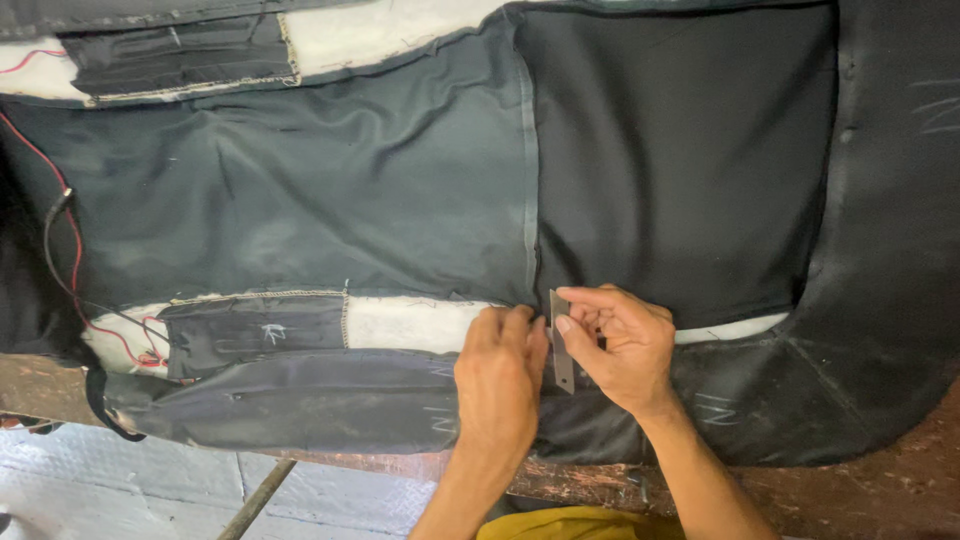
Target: The person works on a black leather seat cover laid on a workbench, marking it with chalk and aligning its edges. They use a flat metal tool to press and smooth seams, then cut the leather with scissors and continue trimming and adjusting the cut piece by hand.
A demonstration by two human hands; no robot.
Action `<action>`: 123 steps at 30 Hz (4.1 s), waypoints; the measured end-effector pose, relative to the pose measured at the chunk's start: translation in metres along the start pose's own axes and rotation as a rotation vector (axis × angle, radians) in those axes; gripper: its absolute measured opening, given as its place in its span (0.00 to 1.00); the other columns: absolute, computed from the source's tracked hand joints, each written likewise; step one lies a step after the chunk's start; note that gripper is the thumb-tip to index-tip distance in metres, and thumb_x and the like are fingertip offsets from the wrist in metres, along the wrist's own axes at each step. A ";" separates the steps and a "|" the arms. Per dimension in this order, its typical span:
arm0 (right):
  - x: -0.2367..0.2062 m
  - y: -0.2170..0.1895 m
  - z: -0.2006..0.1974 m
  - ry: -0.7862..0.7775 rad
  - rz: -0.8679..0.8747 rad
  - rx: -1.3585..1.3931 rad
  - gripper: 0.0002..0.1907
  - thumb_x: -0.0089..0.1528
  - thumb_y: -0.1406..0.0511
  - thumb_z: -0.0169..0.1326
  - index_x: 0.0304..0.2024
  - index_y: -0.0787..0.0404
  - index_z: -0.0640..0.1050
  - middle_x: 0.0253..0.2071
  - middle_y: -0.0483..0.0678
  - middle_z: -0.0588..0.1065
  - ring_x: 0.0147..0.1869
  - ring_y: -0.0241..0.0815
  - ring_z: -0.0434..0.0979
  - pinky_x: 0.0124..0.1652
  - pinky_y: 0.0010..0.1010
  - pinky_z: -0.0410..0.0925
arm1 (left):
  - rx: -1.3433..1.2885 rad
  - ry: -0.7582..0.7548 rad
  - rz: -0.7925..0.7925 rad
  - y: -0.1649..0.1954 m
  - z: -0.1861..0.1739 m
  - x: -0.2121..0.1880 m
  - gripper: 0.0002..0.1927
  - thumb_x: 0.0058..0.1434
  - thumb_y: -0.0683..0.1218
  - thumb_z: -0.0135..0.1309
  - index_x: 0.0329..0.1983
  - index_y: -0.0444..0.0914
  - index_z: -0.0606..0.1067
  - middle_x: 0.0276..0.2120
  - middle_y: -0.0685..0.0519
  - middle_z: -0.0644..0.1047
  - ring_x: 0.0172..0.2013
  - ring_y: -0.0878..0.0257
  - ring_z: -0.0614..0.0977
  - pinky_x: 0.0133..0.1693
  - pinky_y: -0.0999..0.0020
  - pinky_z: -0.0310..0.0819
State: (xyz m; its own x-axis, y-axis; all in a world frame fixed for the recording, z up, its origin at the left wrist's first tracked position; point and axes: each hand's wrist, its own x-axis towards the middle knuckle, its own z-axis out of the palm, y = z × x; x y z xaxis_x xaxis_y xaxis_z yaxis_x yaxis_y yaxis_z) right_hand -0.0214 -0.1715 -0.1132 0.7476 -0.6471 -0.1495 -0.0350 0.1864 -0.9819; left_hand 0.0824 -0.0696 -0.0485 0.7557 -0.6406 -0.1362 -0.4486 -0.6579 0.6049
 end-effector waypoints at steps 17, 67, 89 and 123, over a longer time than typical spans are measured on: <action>0.001 -0.013 0.009 0.025 0.131 -0.130 0.14 0.58 0.78 0.61 0.47 0.70 0.80 0.31 0.42 0.78 0.32 0.24 0.74 0.30 0.17 0.67 | -0.414 -0.056 -0.148 -0.022 -0.006 0.003 0.06 0.59 0.39 0.61 0.40 0.33 0.81 0.33 0.48 0.80 0.29 0.59 0.83 0.33 0.68 0.77; 0.007 -0.025 0.021 -0.006 0.136 -0.350 0.15 0.55 0.75 0.64 0.46 0.62 0.83 0.28 0.41 0.79 0.26 0.23 0.73 0.25 0.16 0.66 | -0.659 -0.245 -0.609 -0.031 -0.018 0.021 0.09 0.64 0.44 0.57 0.38 0.31 0.80 0.26 0.53 0.81 0.27 0.70 0.80 0.32 0.74 0.76; -0.009 -0.006 -0.022 0.094 0.237 0.300 0.15 0.63 0.78 0.57 0.53 0.72 0.77 0.38 0.46 0.76 0.41 0.31 0.75 0.42 0.23 0.69 | -0.268 -0.152 -0.373 -0.015 -0.016 0.021 0.07 0.62 0.44 0.60 0.39 0.35 0.78 0.27 0.50 0.78 0.25 0.61 0.77 0.31 0.64 0.73; 0.031 -0.105 -0.171 0.618 0.117 -0.531 0.22 0.61 0.64 0.61 0.56 0.66 0.75 0.36 0.48 0.70 0.31 0.37 0.67 0.30 0.32 0.62 | 0.300 -0.088 1.547 0.193 0.120 0.317 0.07 0.71 0.47 0.50 0.47 0.40 0.75 0.41 0.52 0.78 0.48 0.54 0.77 0.52 0.55 0.66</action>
State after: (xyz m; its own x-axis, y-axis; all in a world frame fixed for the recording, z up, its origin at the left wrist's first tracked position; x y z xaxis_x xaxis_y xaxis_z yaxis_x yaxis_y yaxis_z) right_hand -0.1085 -0.3376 -0.0346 0.2249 -0.9643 -0.1394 -0.5150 0.0038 -0.8572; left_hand 0.1781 -0.4476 -0.0694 -0.5293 -0.7527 0.3916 -0.8111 0.5843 0.0266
